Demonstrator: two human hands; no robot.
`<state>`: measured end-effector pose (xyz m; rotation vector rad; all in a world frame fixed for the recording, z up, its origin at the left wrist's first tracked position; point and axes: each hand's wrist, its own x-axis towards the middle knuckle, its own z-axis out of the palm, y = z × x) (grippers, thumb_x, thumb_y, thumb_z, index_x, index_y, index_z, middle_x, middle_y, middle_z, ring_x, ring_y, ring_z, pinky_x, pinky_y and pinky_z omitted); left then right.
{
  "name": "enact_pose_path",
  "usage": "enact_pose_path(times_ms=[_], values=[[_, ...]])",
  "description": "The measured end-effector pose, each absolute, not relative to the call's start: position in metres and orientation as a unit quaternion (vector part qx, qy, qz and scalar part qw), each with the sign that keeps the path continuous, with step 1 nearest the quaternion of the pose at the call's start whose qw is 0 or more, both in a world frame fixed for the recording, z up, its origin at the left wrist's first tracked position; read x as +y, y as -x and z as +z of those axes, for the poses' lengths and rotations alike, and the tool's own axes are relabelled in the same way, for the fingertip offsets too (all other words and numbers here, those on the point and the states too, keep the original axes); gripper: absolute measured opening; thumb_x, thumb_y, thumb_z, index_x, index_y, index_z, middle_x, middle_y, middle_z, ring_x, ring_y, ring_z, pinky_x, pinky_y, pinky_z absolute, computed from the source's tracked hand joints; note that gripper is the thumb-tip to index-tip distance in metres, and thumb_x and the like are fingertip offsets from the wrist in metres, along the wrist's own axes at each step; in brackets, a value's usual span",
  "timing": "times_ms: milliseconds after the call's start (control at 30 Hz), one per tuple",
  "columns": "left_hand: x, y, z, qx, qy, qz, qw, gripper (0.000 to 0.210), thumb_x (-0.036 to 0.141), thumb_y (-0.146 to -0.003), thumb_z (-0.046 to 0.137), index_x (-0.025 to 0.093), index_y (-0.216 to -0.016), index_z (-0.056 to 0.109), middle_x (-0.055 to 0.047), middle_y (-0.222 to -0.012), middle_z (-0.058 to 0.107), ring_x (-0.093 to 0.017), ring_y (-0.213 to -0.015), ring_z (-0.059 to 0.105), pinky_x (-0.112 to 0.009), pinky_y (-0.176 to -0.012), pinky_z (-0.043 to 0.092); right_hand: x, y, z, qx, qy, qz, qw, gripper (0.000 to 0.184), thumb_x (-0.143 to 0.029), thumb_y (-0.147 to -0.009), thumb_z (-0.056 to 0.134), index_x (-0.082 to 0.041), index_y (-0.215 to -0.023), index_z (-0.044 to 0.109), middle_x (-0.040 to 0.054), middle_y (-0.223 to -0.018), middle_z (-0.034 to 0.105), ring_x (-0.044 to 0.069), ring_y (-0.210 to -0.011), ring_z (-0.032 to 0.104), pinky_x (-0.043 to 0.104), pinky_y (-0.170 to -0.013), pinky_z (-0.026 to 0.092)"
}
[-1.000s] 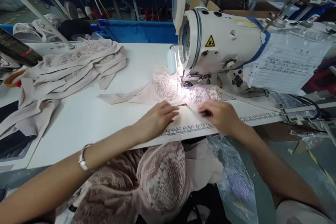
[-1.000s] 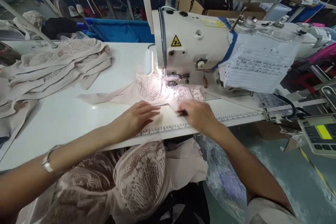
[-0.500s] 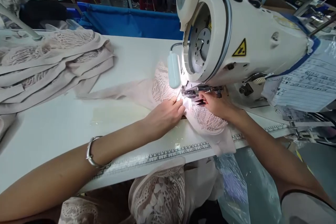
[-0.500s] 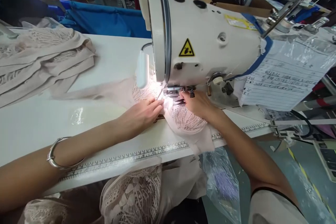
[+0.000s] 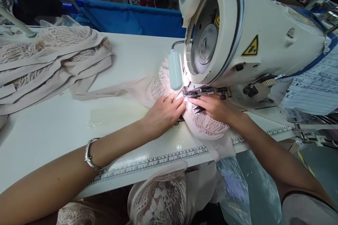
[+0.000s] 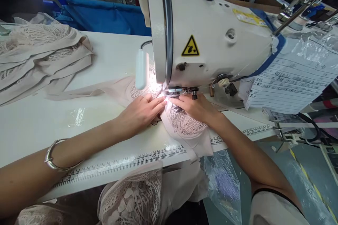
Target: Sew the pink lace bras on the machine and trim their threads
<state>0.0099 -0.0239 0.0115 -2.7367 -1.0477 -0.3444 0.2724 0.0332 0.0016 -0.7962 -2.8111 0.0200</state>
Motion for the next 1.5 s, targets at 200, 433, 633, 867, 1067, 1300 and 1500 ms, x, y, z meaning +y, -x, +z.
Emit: enact_pose_path(times_ms=[200,433,633,867,1067,1300,1500], values=[[-0.018,-0.006,0.012,-0.349,0.923,-0.125,0.103,0.031,0.005,-0.100,0.039,0.010,-0.117,0.064,-0.013,-0.117,0.070,-0.022,-0.080,0.053,-0.036,-0.061,0.037,0.031,-0.268,0.001,-0.953,0.284,-0.002,0.108,0.048,-0.013,-0.100,0.036,-0.027,-0.141,0.057,0.0042,-0.086,0.060,0.018,-0.075,0.049,0.030,-0.068,0.038],[-0.010,-0.001,0.010,-0.353,0.921,-0.120,0.110,0.031,0.004,-0.100,0.040,0.013,-0.112,0.067,-0.009,-0.113,0.072,-0.023,-0.081,0.052,-0.035,-0.062,0.036,0.028,-0.265,0.001,-0.946,0.303,0.000,0.115,0.044,-0.013,-0.098,0.039,-0.025,-0.134,0.061,0.0046,-0.088,0.061,0.017,-0.077,0.049,0.029,-0.065,0.037],[-0.002,0.003,0.008,-0.354,0.921,-0.148,0.073,0.031,0.007,-0.101,0.040,0.016,-0.108,0.068,-0.009,-0.114,0.073,-0.022,-0.080,0.051,-0.034,-0.062,0.036,0.021,-0.255,0.016,-0.940,0.325,0.020,0.100,0.036,-0.002,-0.089,0.038,-0.020,-0.104,0.066,0.0050,-0.091,0.061,0.016,-0.073,0.048,0.030,-0.061,0.033],[-0.025,-0.016,0.024,-0.405,0.901,-0.147,0.057,0.028,0.010,-0.101,0.039,0.011,-0.097,0.067,-0.014,-0.096,0.069,-0.024,-0.082,0.059,-0.037,-0.071,0.047,0.019,-0.243,0.021,-0.869,0.475,0.111,0.088,0.015,-0.020,-0.086,0.059,-0.022,-0.075,0.048,0.0021,-0.077,0.057,0.016,-0.068,0.048,0.028,-0.059,0.034],[-0.053,-0.041,0.016,-0.438,0.893,-0.075,0.065,0.045,0.026,-0.102,0.044,-0.009,-0.125,0.057,-0.031,-0.129,0.062,-0.041,-0.122,0.060,-0.050,-0.095,0.054,0.018,-0.250,0.015,-0.856,0.491,0.123,0.108,0.015,-0.016,-0.085,0.057,-0.023,-0.098,0.062,0.0017,-0.084,0.063,0.017,-0.070,0.052,0.028,-0.060,0.036],[-0.048,-0.034,0.004,-0.411,0.906,-0.062,0.080,0.047,0.006,-0.099,0.033,-0.013,-0.141,0.045,-0.034,-0.143,0.053,-0.041,-0.137,0.052,-0.052,-0.110,0.049,0.017,-0.259,0.006,-0.925,0.358,0.057,0.114,0.051,-0.006,-0.089,0.041,-0.028,-0.128,0.066,0.0033,-0.098,0.065,0.017,-0.081,0.056,0.029,-0.067,0.039],[-0.037,-0.017,0.007,-0.357,0.928,-0.094,0.050,0.048,0.000,-0.096,0.030,-0.011,-0.139,0.047,-0.032,-0.142,0.055,-0.037,-0.140,0.050,-0.052,-0.115,0.046,0.013,-0.255,0.012,-0.929,0.354,-0.005,0.104,0.060,-0.001,-0.081,0.040,-0.026,-0.128,0.067,0.0038,-0.098,0.067,0.017,-0.077,0.055,0.030,-0.061,0.036]])
